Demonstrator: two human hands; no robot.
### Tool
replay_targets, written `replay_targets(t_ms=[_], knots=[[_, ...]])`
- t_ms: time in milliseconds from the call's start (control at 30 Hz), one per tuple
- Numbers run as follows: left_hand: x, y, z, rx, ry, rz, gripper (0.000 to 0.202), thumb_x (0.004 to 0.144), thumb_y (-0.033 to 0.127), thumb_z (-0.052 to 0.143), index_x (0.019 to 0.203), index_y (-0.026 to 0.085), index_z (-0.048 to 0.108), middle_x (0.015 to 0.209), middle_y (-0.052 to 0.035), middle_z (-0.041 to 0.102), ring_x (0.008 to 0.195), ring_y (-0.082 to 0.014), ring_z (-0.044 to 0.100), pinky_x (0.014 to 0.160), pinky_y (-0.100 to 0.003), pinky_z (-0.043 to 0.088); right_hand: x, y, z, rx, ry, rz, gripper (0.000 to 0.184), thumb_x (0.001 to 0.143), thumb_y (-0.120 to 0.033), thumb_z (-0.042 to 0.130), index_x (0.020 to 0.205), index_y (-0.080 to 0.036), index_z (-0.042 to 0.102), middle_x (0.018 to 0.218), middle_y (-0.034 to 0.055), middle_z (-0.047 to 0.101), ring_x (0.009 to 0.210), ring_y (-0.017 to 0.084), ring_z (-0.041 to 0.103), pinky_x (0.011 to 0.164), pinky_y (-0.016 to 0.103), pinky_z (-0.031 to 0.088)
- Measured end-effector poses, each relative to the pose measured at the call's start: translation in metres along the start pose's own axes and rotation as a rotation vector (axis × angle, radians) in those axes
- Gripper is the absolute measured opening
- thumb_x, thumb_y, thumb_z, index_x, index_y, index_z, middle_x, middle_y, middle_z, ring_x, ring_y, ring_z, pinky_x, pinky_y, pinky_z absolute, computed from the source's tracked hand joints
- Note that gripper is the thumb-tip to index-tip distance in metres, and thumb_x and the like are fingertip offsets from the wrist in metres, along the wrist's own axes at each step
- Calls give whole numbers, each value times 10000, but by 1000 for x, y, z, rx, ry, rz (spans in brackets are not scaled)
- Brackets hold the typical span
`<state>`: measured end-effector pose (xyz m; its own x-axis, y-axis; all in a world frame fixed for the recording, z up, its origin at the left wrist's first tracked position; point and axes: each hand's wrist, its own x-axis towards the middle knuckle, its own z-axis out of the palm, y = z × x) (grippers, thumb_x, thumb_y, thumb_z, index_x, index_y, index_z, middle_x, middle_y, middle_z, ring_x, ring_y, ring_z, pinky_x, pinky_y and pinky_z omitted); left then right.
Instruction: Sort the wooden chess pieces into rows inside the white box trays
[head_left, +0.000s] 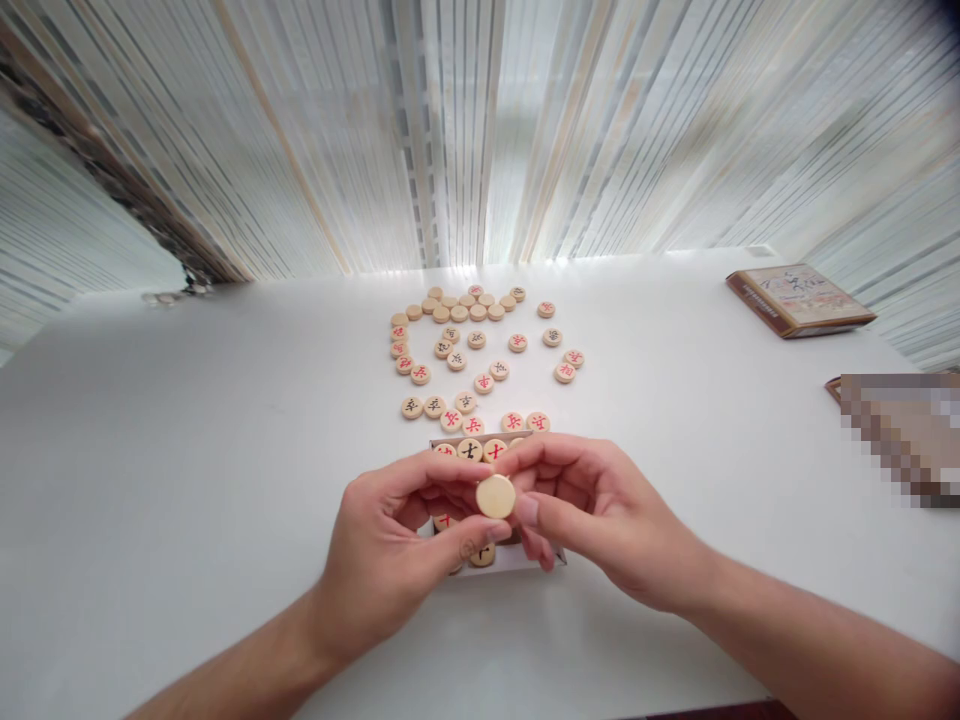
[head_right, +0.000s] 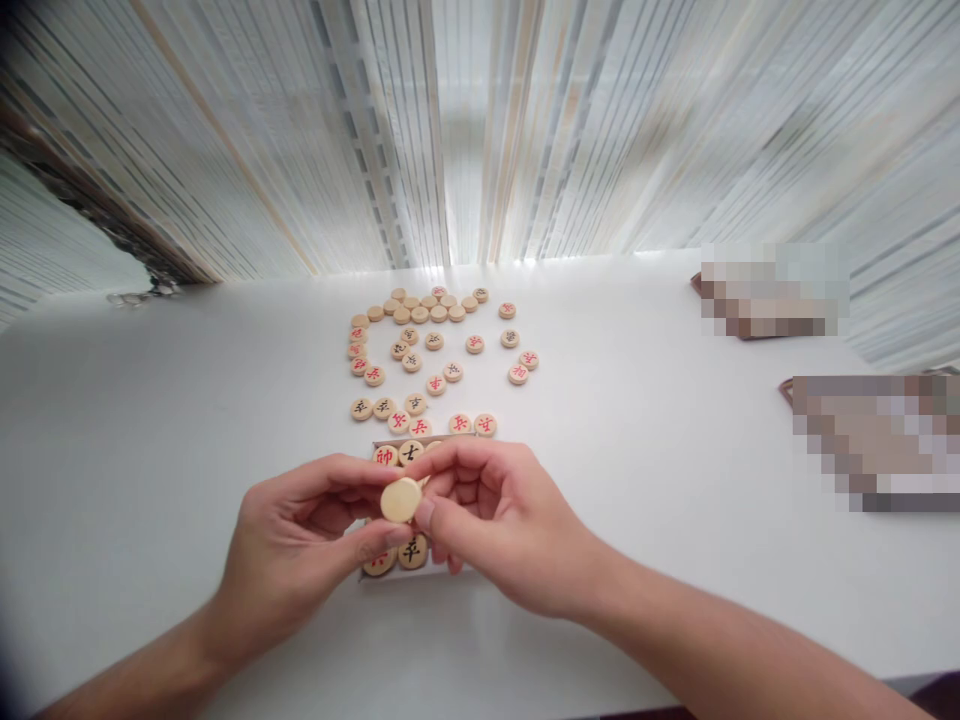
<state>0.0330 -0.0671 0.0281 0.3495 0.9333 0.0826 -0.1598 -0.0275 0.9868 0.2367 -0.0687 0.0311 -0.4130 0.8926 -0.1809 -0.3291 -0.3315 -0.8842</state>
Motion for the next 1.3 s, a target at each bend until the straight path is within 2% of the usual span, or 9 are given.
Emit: replay_targets(t_ms=[167,267,433,667,833,967,1067,1200,1300], knots=[[2,0,-3,47,18,-38,222,902,136,852,1083,259,885,936,-26,879,811,-167,836,764,-204,677,-2,5,0,-151,31,-228,259,861,-124,891,1080,-241,818,863,-1,779,724,87,699,631,142,582],[2,0,-3,157,-5,0,121,963,203,796,1004,238,904,815,-28,848,728,-131,774,679,-162,619,-2,8,-1,-208,37,-233,157,936,-166,835,1070,-247,836,857,8,804,734,94,726,649,144,595],[2,2,-3,136,-40,-106,244,1042,301,688,958,196,891,706,-39,790,633,-128,720,609,-181,583,-2,11,-5,-305,113,-266,135,946,-198,825,1074,-239,823,841,12,806,700,107,728,597,159,595],[2,4,-4,56,-73,-220,304,1046,318,674,891,166,888,732,-68,807,669,-140,734,654,-193,603,-1,14,-7,-772,157,-720,236,915,-94,815,1138,-171,798,940,52,761,658,101,679,611,218,614],[3,4,-2,-21,-118,-259,209,1011,291,725,956,171,887,792,-61,820,712,-133,731,688,-186,618,-4,13,-6,-957,133,-883,223,908,-48,798,1124,-103,795,970,105,760,695,123,713,634,222,636],[4,3,-1,-73,-87,-306,179,991,294,756,943,151,851,791,-53,826,705,-137,760,700,-198,648,-6,12,-5,-1071,100,-945,271,920,-4,737,1177,-76,779,998,130,775,833,157,759,740,230,656],[3,3,0,-114,-50,-320,155,992,295,758,953,152,802,781,-36,828,708,-133,781,699,-189,657,-6,12,-4,-1129,115,-969,260,928,-50,777,1188,-59,768,1011,146,782,862,173,764,777,248,659],[0,4,3,-106,-21,-313,133,996,279,751,939,160,731,714,-10,804,690,-120,783,667,-156,636,-6,12,-2,-1166,151,-976,205,930,-78,805,1130,-75,761,960,132,783,800,172,750,708,255,641],[-2,5,5,-72,-30,-305,125,999,259,732,933,162,692,740,-27,806,730,-141,799,690,-180,644,-8,11,0,-1182,151,-954,213,930,-57,775,1132,-117,741,941,111,782,767,174,744,659,260,626]])
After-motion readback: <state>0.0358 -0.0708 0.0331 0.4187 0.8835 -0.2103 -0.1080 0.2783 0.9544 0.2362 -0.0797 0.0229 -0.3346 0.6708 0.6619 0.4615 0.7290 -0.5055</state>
